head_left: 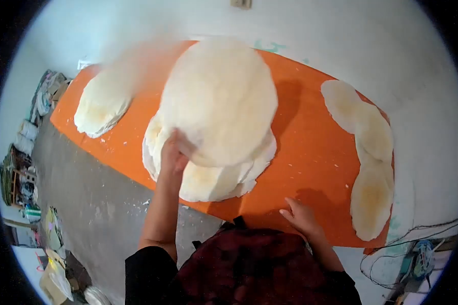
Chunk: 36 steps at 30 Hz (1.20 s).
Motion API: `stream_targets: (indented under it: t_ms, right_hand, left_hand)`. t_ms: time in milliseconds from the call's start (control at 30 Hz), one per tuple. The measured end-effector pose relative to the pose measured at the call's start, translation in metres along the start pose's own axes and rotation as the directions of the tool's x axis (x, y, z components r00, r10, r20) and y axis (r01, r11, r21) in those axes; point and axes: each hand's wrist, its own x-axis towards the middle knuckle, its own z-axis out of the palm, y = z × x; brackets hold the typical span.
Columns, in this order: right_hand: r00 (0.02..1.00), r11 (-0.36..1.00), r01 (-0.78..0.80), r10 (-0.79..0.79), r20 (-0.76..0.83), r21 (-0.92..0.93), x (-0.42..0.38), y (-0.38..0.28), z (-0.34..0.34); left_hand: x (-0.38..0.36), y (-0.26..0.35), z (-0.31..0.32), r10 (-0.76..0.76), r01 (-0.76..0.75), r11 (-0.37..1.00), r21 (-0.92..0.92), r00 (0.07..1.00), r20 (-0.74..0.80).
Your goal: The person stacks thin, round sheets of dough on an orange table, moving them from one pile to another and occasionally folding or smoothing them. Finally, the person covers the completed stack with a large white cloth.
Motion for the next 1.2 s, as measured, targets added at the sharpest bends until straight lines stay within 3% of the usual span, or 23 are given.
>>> stream_targets:
  t_ms: [33,67,100,167,200,267,300,333,367,400,433,467,500,533,567,600,667,767,867,967,1067,1167,1200]
  right_hand:
    - [1.0,1.0,-0.007,0.008,0.021,-0.006,0.007,-0.006,-0.003]
    - [1.0,1.0,0.002,-0.002,0.017,-0.011,0.014,-0.011,-0.003]
    - [1.0,1.0,0.005,-0.005,0.019,-0.017,0.022,-0.016,0.0]
    - [1.0,1.0,0.022,-0.022,-0.015,-0.013,0.033,-0.017,0.001]
    - [0.999,1.0,0.028,-0.028,-0.042,-0.007,0.034,-0.014,0.001]
    - [0.991,0.999,0.033,-0.035,-0.128,-0.019,0.037,0.005,0.004]
    - [0.98,0.999,0.019,-0.027,-0.196,-0.045,0.035,0.02,0.0]
    - [0.974,0.997,-0.068,0.058,-0.217,-0.036,0.029,0.028,-0.012]
    - [0.959,0.986,-0.163,0.153,-0.239,-0.025,0.02,0.037,-0.024]
    - [0.914,0.968,-0.226,0.172,-0.366,-0.108,0.01,0.065,-0.021]
    - [0.86,0.938,-0.287,0.163,-0.483,-0.194,0.0,0.103,-0.018]
    - [0.804,0.894,-0.419,0.284,-0.522,-0.16,-0.016,0.134,-0.023]
    - [0.739,0.839,-0.531,0.389,-0.55,-0.12,-0.031,0.16,-0.028]
    - [0.671,0.781,-0.62,0.477,-0.568,-0.076,-0.046,0.177,-0.032]
    - [0.545,0.762,-0.591,0.138,-0.827,-0.263,-0.063,0.185,-0.036]
    - [0.511,0.689,-0.698,0.287,-0.81,-0.195,-0.08,0.206,-0.034]
    - [0.393,0.502,-0.861,0.555,-0.734,-0.082,-0.111,0.255,-0.027]
    - [0.429,0.544,-0.836,0.56,-0.709,-0.076,-0.129,0.281,-0.03]
    - [0.538,0.535,-0.817,0.568,-0.623,-0.217,-0.122,0.292,-0.04]
    - [0.611,0.36,-0.789,0.378,-0.695,-0.498,-0.118,0.309,-0.027]
    - [0.551,0.414,-0.799,0.214,-0.806,-0.436,-0.127,0.309,-0.04]
    - [0.54,0.581,-0.799,0.579,-0.611,-0.156,-0.131,0.316,-0.067]
    - [0.566,0.622,-0.768,0.548,-0.616,-0.151,-0.131,0.306,-0.079]
  left_hand:
    - [-0.004,0.008,-0.023,0.091,-0.091,0.995,0.047,0.996,0.001]
    - [0.01,0.013,-0.073,0.086,-0.086,0.996,0.011,0.992,-0.092]
    - [0.004,0.018,-0.099,0.006,-0.032,0.997,-0.073,0.945,-0.327]
    - [0.01,0.014,-0.168,0.032,-0.017,0.999,0.045,0.937,-0.348]
    - [-0.005,0.012,-0.184,0.08,-0.049,0.977,0.207,0.986,-0.145]
    - [0.008,0.008,-0.235,0.063,-0.025,0.942,0.335,0.993,-0.102]
    - [0.012,0.019,-0.246,-0.078,0.102,0.935,0.34,0.993,-0.084]
    - [0.014,0.02,-0.229,-0.133,0.087,0.923,0.375,0.986,0.098]
    - [0.011,0.021,-0.222,-0.16,0.115,0.894,0.433,0.985,0.07]
    - [0.01,0.025,-0.221,-0.179,0.13,0.86,0.493,0.982,0.054]
    - [0.01,0.028,-0.225,-0.309,0.317,0.924,0.213,0.948,-0.071]
    - [0.016,0.036,-0.242,-0.251,0.326,0.93,0.17,0.9,-0.357]
    - [0.008,0.034,-0.23,0.01,0.31,0.867,0.39,0.772,-0.635]
    - [-0.01,0.027,-0.21,0.192,0.241,0.798,0.552,0.768,-0.612]
    - [-0.016,0.022,-0.207,0.293,0.252,0.699,0.669,0.753,-0.59]
    - [-0.018,0.019,-0.202,0.401,0.26,0.583,0.77,0.732,-0.551]
    - [-0.036,-0.005,-0.152,0.395,0.177,0.55,0.816,0.806,-0.441]
    - [-0.055,-0.054,-0.09,0.317,0.094,0.615,0.783,0.88,-0.355]
    - [-0.064,-0.096,-0.031,0.226,0.072,0.617,0.783,0.938,-0.265]
    - [-0.074,-0.133,0.01,0.138,0.091,0.574,0.814,0.969,-0.205]
    - [-0.086,-0.167,0.032,-0.015,0.093,0.544,0.834,0.995,-0.102]
    - [-0.102,-0.208,0.055,-0.207,0.173,0.502,0.847,0.975,-0.077]
    - [-0.107,-0.221,0.063,-0.289,0.184,0.479,0.858,0.956,-0.044]
